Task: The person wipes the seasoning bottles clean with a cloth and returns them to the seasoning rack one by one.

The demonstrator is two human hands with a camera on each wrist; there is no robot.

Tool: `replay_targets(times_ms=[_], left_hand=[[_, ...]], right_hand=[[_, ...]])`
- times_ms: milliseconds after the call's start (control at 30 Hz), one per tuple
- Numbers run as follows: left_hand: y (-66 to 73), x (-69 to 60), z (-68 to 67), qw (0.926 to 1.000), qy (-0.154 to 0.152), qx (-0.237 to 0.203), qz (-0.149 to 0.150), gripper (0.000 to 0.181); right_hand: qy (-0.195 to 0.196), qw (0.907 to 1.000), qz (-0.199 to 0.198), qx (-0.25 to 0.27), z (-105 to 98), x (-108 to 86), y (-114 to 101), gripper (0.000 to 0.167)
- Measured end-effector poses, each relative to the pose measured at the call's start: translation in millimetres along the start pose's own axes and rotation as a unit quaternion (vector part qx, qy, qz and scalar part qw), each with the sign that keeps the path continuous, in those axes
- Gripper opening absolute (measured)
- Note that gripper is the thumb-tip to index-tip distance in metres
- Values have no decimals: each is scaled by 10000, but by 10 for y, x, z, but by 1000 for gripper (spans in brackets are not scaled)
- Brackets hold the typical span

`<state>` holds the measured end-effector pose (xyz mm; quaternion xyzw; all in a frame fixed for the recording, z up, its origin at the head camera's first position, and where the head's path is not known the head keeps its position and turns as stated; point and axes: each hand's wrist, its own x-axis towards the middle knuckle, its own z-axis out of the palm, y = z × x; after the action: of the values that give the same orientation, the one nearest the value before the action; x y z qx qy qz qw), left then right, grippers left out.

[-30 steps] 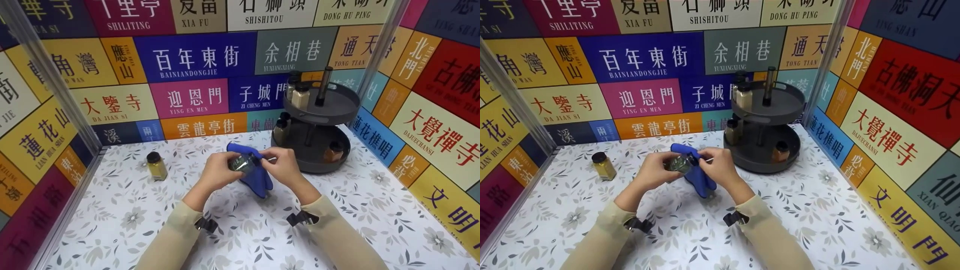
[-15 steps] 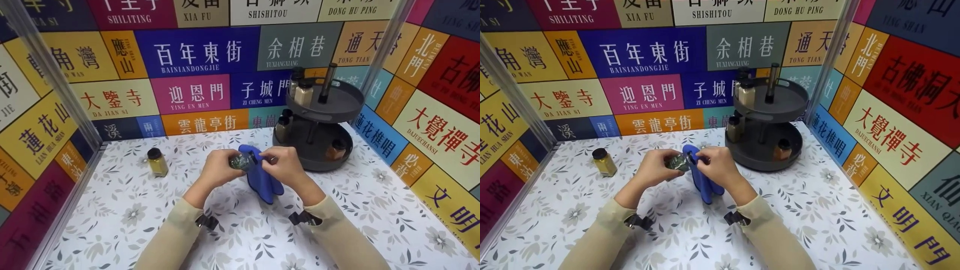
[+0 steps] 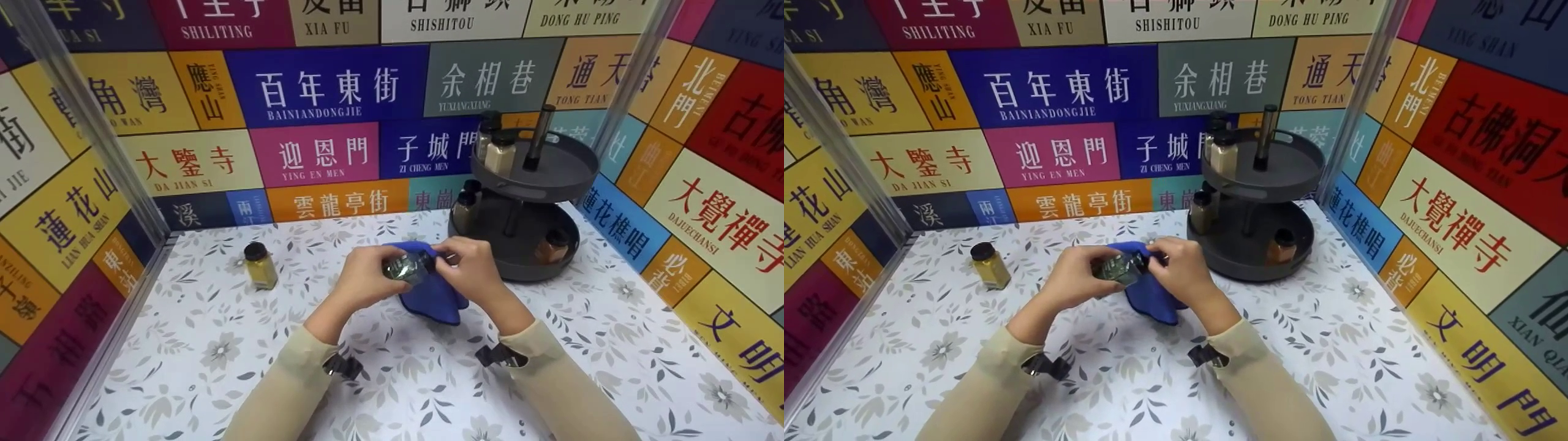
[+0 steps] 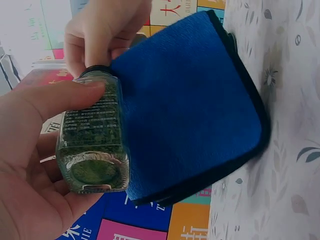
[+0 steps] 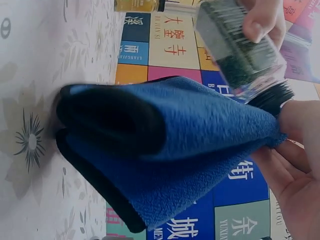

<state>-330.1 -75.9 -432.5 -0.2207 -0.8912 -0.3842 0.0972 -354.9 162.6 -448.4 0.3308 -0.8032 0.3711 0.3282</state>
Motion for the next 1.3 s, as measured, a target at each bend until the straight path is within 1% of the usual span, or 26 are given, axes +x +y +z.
replay_targets(times_ms=[100, 267, 400, 500, 600, 700, 800, 933, 1033, 1200, 1300], left_hand=[[8, -5, -14, 9999, 108, -72, -67, 50], [-2, -7, -22, 9992, 237, -195, -240, 50], [-13, -9, -22, 9984, 327, -214, -397, 50], [-17, -15, -11, 9983, 314, -231, -437, 49], [-16, -23, 15, 9988, 220, -228, -385, 50], [-8, -25, 51, 9993, 149, -180, -298, 51], [1, -17, 89, 9997, 135, -104, -202, 53], [22, -23, 111, 9999, 125, -53, -105, 53], [46, -35, 91, 9997, 160, -185, -91, 54], [71, -31, 26, 9977, 274, -543, -298, 56], [66, -19, 2, 9957, 293, -724, -490, 57]], right_hand=[[-78, 9999, 12, 115, -9, 1, 25, 16], [-340, 9993, -14, 176, -51, 11, 28, 16], [-627, 9979, -127, 114, -111, 33, -8, 16], [-774, 9966, -270, 52, -165, 51, -50, 16], [-736, 9963, -454, -13, -207, 60, -96, 16], [-590, 9963, -627, -78, -220, 64, -134, 16], [-449, 9964, -697, -175, -208, 63, -152, 17], [-335, 9978, -509, -251, -192, 47, -137, 18], [-304, 9989, -247, -253, -195, 45, -111, 18], [-465, 9987, 157, -155, -205, 55, -83, 15], [-569, 9980, 248, -82, -220, 56, -95, 13]])
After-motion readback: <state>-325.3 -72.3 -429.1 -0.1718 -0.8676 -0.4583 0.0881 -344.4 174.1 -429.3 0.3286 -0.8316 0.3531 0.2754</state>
